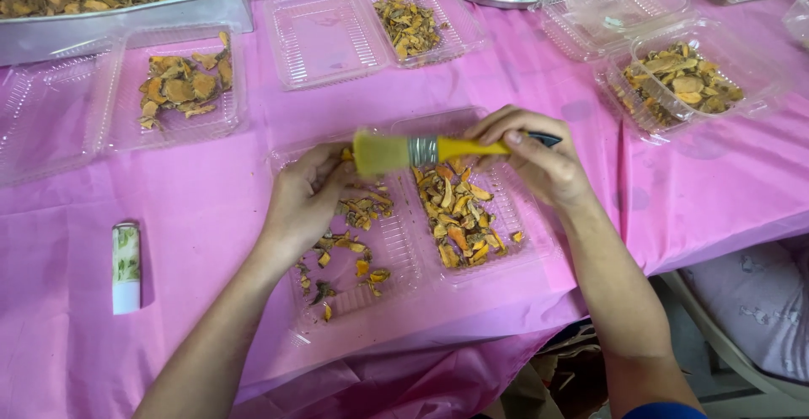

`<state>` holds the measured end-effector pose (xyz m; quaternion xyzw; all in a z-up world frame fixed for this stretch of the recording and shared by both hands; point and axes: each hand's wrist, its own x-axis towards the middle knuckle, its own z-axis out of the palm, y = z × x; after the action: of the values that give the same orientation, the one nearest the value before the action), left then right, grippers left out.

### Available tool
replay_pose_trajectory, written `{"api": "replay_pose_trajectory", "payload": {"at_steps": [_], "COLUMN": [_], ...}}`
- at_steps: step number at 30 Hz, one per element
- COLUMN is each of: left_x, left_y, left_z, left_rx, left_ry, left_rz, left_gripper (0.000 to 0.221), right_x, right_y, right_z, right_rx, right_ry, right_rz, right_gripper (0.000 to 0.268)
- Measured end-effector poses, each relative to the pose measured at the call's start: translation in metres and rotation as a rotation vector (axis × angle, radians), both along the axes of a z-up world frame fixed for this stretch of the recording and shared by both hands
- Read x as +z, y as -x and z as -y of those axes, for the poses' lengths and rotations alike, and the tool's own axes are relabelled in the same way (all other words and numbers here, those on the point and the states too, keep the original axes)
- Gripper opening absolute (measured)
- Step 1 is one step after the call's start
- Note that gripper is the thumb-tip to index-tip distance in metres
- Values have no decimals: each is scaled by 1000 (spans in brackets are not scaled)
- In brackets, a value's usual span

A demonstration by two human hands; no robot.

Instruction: Cleaning and sorting dried turmeric pieces into plastic containers using a paintbrush.

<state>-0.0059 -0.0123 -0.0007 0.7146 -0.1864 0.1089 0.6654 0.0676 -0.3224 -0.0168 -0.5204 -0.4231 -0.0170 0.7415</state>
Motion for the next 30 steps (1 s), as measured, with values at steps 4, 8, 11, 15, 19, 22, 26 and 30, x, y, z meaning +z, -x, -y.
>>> {"api": "replay_pose_trajectory", "payload": {"at_steps": [4, 8, 11, 15, 19, 22, 26, 30], "left_x": [0, 2, 11, 8, 0, 5, 2, 12], "left_y": [-2, -2, 7, 5, 2, 9, 4, 10], "left_z": [2, -2, 5, 0, 0, 8, 0, 2], "left_rx": [-18, -23, -19, 7, 1, 29, 71, 86], "left_ry": [25, 21, 10, 0, 54, 237, 126, 102], "left_rz": [4, 10, -11, -50, -49, -226, -221, -206], "left_gripper": [28, 33, 33, 35, 32, 29, 27, 22], "right_x": [7, 6, 12, 9, 10, 11, 7, 12], "right_y": [8, 7, 8, 13, 9, 12, 16, 8], "right_z": [-4, -7, -10, -10, -7, -8, -11, -5], "right_rx": [2, 37, -31, 80, 47, -34, 119, -114], "right_ry": [-4, 0, -19, -15, -18, -47, -47, -36], "right_rz": [19, -13, 28, 12, 25, 14, -28, 33], "right_gripper": [26, 26, 28, 28, 27, 28, 26, 26]}}
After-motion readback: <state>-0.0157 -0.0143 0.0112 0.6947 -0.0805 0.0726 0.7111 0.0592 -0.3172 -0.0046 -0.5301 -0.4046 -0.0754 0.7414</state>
